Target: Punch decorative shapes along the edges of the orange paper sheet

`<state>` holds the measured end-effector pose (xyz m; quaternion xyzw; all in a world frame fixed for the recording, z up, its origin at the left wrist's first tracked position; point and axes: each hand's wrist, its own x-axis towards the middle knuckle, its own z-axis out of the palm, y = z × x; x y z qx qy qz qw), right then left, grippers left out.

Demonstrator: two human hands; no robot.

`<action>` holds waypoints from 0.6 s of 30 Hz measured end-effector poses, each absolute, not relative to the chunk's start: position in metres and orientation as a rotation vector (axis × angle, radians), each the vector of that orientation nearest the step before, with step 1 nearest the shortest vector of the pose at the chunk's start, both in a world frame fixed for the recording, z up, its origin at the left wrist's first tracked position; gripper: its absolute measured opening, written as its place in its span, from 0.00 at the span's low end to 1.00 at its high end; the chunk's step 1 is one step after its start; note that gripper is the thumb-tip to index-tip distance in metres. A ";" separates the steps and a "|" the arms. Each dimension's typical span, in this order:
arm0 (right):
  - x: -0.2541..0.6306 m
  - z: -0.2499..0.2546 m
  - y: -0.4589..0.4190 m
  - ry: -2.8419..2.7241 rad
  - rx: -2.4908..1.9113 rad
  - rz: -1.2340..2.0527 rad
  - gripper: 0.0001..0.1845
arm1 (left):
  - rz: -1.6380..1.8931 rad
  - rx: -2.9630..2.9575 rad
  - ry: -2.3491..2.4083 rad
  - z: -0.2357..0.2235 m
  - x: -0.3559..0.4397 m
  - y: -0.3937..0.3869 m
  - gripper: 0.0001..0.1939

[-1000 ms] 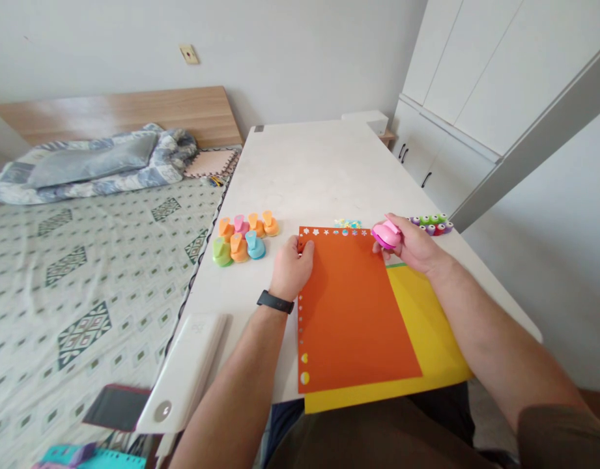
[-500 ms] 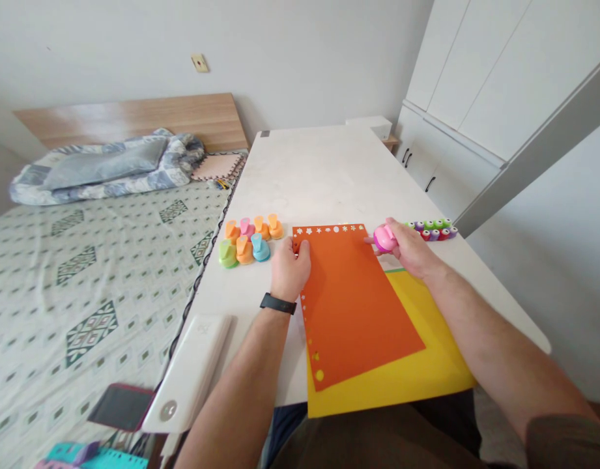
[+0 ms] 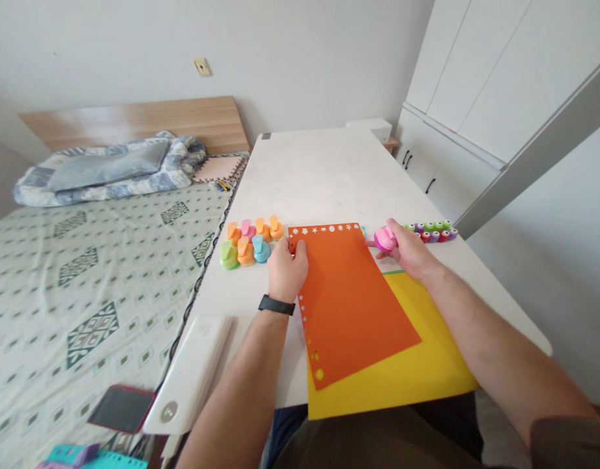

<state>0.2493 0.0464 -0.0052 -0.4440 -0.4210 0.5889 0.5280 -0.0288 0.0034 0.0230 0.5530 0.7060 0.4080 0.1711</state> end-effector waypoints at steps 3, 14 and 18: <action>0.248 -0.008 0.048 -0.996 -1.075 1.348 0.24 | 1.147 1.578 2.012 0.023 -0.029 0.003 0.16; 0.250 -0.011 0.051 -0.999 -1.074 1.358 0.23 | 1.154 1.596 1.996 0.022 -0.030 0.003 0.17; 0.250 -0.012 0.051 -0.975 -1.076 1.328 0.22 | 1.177 1.597 1.967 0.023 -0.031 0.003 0.16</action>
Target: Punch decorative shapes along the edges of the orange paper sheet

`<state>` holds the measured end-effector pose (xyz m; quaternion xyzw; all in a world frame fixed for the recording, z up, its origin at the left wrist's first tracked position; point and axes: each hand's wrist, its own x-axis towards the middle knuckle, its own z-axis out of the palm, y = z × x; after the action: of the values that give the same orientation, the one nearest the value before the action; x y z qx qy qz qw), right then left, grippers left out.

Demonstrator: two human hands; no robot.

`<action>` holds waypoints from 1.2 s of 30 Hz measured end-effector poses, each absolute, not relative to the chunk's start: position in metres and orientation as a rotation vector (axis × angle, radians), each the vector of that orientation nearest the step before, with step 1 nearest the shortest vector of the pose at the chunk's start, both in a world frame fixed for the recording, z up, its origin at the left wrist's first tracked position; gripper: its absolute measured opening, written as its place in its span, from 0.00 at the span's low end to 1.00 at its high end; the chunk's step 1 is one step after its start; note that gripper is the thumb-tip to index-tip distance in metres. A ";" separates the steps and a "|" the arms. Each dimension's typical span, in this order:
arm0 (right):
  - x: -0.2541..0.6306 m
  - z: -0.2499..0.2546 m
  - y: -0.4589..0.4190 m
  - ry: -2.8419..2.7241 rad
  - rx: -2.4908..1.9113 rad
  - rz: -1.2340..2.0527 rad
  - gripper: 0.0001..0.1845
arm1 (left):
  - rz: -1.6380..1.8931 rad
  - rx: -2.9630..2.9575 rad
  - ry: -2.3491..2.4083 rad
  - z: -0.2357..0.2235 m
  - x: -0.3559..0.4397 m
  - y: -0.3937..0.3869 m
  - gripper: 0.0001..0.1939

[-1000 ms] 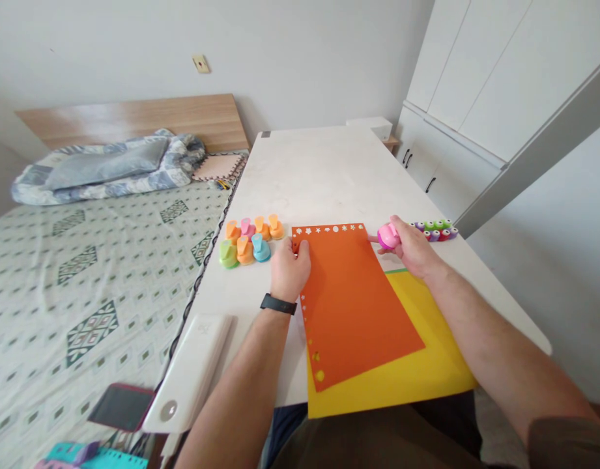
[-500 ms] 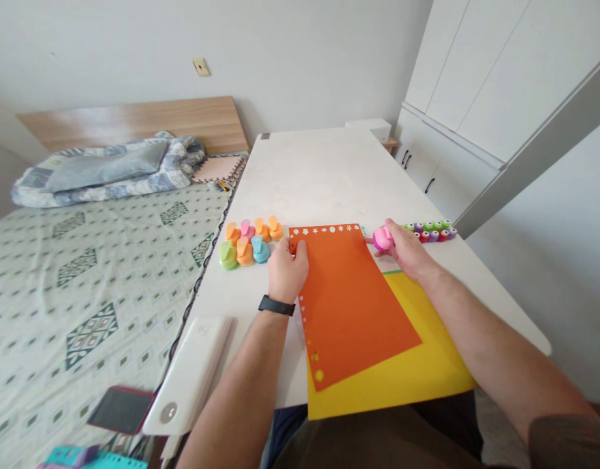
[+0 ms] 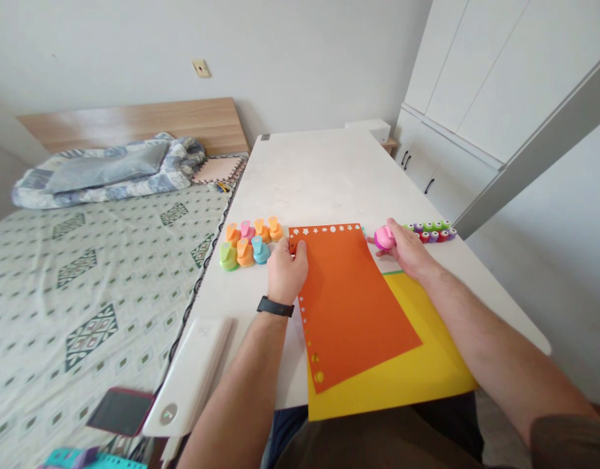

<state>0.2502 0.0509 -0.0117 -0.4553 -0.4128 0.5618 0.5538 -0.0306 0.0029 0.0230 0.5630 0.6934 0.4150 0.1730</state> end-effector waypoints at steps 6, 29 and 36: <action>0.254 -0.006 0.054 -0.912 -1.052 1.268 0.24 | 1.208 1.602 1.940 0.026 -0.032 0.002 0.15; 0.262 0.012 0.046 -1.050 -0.992 1.173 0.22 | 1.416 1.266 1.760 0.019 -0.032 0.012 0.11; 0.237 0.058 0.032 -1.180 -0.979 1.210 0.22 | 1.433 1.261 1.660 0.011 -0.028 0.015 0.12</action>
<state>0.2365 0.0317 0.0576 -0.4154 -0.5005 0.5133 0.5599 -0.0276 0.0148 0.0112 0.4753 0.6256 0.5403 0.3013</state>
